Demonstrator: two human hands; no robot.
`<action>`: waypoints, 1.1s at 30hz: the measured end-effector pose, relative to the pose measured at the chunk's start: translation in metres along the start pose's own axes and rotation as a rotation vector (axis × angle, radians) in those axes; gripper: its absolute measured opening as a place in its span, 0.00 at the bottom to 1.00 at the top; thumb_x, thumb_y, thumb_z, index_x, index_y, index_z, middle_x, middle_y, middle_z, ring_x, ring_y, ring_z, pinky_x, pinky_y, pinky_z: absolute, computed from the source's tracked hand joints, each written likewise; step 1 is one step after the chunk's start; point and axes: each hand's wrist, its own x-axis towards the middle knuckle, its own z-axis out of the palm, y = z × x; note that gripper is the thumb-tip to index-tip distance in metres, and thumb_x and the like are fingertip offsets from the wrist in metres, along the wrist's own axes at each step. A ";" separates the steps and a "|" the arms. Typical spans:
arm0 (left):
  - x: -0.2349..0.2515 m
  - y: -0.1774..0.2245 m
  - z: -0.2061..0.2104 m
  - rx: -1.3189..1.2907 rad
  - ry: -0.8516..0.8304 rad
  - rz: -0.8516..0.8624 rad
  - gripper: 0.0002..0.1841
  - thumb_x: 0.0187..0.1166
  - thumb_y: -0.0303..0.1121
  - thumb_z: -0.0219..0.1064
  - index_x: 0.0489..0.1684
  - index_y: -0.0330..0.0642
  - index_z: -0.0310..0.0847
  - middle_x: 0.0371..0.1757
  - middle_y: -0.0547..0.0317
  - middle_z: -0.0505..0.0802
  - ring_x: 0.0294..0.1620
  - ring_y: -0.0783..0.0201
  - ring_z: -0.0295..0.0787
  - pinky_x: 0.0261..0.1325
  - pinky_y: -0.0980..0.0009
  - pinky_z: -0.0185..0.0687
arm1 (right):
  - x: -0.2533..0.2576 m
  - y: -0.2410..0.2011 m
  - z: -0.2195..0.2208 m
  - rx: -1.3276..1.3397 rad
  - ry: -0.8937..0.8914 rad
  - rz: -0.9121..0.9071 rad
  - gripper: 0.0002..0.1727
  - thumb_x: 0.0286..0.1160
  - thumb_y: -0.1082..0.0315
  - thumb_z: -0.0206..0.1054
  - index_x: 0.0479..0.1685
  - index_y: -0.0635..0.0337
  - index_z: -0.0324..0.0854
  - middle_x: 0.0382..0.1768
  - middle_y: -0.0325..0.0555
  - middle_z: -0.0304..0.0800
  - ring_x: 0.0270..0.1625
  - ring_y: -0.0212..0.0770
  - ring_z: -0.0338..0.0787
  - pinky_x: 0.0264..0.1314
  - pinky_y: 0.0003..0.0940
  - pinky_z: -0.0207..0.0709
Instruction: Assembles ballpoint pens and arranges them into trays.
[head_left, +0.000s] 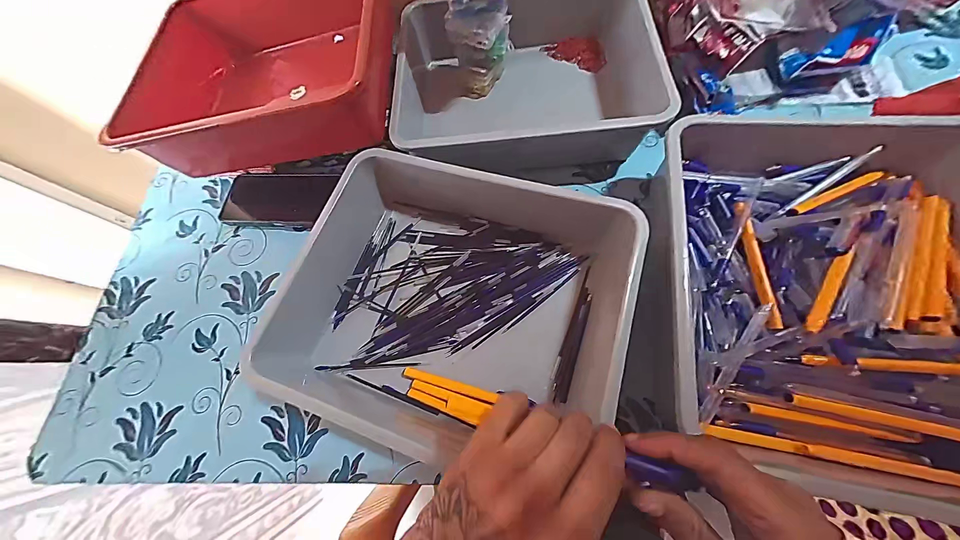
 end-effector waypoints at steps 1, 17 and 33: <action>-0.001 -0.006 -0.001 0.047 -0.018 -0.047 0.11 0.85 0.26 0.56 0.42 0.43 0.87 0.39 0.56 0.95 0.41 0.59 0.89 0.51 0.63 0.75 | 0.001 0.000 0.001 -0.037 -0.015 -0.016 0.22 0.85 0.59 0.66 0.66 0.68 0.77 0.50 0.52 0.93 0.43 0.21 0.88 0.48 0.12 0.79; -0.008 -0.057 -0.008 -0.047 -0.468 -0.233 0.12 0.77 0.30 0.62 0.41 0.40 0.94 0.40 0.50 0.95 0.46 0.48 0.94 0.51 0.49 0.85 | -0.010 0.006 -0.011 -0.141 -0.050 -0.140 0.12 0.89 0.66 0.60 0.56 0.66 0.82 0.46 0.56 0.92 0.45 0.33 0.89 0.52 0.15 0.78; -0.011 -0.067 -0.002 -0.130 -0.484 -0.206 0.18 0.80 0.41 0.59 0.30 0.40 0.93 0.38 0.50 0.96 0.43 0.47 0.95 0.45 0.49 0.86 | 0.002 0.033 -0.097 -0.877 0.422 -0.097 0.17 0.85 0.64 0.59 0.46 0.61 0.93 0.41 0.52 0.96 0.44 0.38 0.94 0.49 0.26 0.84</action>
